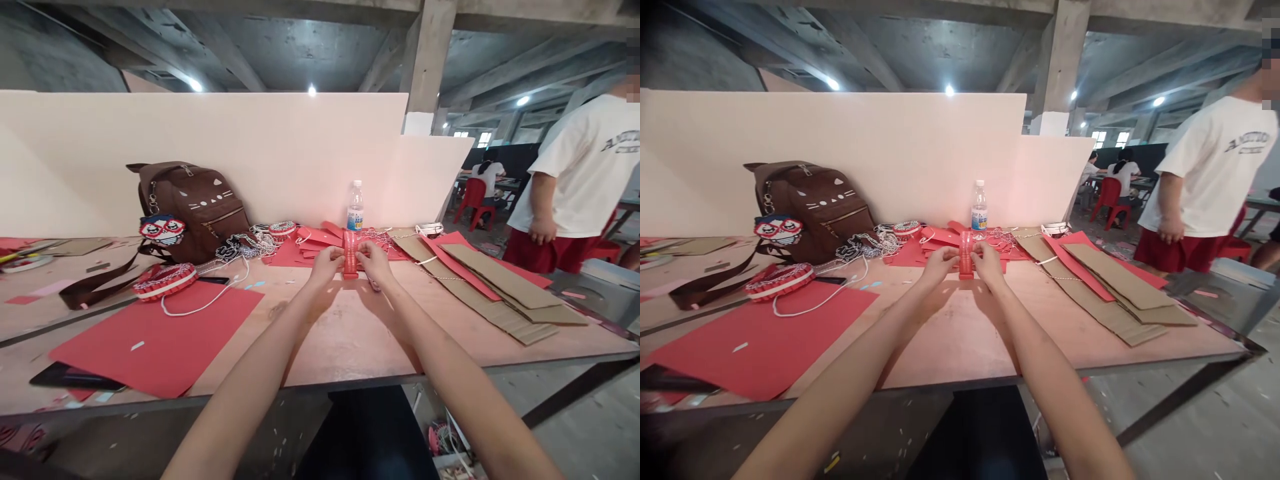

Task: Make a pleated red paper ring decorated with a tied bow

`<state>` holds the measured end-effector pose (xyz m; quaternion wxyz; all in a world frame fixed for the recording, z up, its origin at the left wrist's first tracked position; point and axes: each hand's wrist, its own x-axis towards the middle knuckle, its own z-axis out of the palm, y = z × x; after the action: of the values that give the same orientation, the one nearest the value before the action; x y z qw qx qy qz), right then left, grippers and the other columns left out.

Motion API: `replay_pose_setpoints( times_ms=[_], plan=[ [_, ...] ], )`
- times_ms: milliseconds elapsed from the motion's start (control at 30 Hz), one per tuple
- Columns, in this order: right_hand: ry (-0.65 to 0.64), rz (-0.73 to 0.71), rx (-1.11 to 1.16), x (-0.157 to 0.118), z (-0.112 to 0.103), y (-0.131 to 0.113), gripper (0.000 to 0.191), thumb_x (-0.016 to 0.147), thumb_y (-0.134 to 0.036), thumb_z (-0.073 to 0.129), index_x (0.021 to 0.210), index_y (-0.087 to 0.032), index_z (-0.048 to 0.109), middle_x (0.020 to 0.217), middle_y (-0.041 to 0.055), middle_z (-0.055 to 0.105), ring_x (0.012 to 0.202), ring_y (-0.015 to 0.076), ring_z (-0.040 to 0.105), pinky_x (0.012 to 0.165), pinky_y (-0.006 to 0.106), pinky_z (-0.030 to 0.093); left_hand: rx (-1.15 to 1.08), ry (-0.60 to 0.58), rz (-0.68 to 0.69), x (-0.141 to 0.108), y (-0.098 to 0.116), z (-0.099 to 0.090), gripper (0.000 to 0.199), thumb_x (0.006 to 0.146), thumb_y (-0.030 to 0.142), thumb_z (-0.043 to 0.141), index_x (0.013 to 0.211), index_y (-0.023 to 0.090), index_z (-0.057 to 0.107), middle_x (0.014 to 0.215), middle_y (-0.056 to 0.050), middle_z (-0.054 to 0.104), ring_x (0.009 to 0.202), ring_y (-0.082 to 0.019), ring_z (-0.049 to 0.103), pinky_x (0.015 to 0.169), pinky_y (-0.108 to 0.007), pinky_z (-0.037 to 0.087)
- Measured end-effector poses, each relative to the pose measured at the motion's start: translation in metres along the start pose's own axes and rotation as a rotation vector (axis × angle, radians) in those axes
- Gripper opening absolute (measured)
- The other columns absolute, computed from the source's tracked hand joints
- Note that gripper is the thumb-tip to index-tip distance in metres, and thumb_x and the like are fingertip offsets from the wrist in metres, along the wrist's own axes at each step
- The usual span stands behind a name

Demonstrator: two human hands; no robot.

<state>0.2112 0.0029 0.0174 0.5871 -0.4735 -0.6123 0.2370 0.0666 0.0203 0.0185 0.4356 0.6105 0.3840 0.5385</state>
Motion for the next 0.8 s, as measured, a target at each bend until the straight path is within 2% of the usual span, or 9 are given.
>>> replay_pose_setpoints(
  times_ms=[233,367,500,800],
  plan=[
    [0.014,-0.010,0.039,-0.0004,-0.0008,-0.0006,0.003,0.071,-0.021,0.051,0.073,-0.021,0.053,0.077,0.0022,0.062,0.074,0.0179,0.058,0.071,0.031,0.047,-0.046,-0.013,-0.019,-0.0022,0.0043,0.0024,0.005,0.070,0.013,0.065,0.075,0.015,0.064,0.080,-0.005,0.068,0.073,-0.018,0.065,0.075,-0.037,0.055],
    [0.004,0.027,0.122,-0.0004,0.0000,-0.0021,0.011,0.073,-0.028,0.052,0.079,-0.020,0.058,0.081,0.0045,0.067,0.075,0.0192,0.062,0.068,0.032,0.051,-0.085,-0.017,-0.022,-0.0028,0.0050,0.0022,0.009,0.073,0.019,0.064,0.081,0.015,0.066,0.087,-0.007,0.070,0.080,-0.020,0.066,0.078,-0.038,0.055],
    [-0.036,0.046,0.190,0.0000,0.0023,-0.0010,0.022,0.077,-0.039,0.051,0.080,-0.019,0.061,0.081,0.0052,0.069,0.073,0.0199,0.064,0.067,0.034,0.053,-0.109,-0.011,-0.026,-0.0012,0.0038,-0.0004,0.010,0.071,0.019,0.066,0.080,0.015,0.065,0.084,-0.005,0.069,0.078,-0.018,0.065,0.079,-0.039,0.054],
    [-0.035,0.021,0.074,0.0043,-0.0014,0.0055,0.018,0.075,-0.037,0.052,0.070,-0.020,0.055,0.070,0.0009,0.060,0.065,0.0161,0.055,0.062,0.030,0.045,-0.128,-0.056,-0.078,-0.0043,0.0095,-0.0002,0.016,0.065,0.023,0.076,0.074,0.013,0.067,0.076,-0.006,0.069,0.072,-0.019,0.066,0.078,-0.041,0.055]
  ],
)
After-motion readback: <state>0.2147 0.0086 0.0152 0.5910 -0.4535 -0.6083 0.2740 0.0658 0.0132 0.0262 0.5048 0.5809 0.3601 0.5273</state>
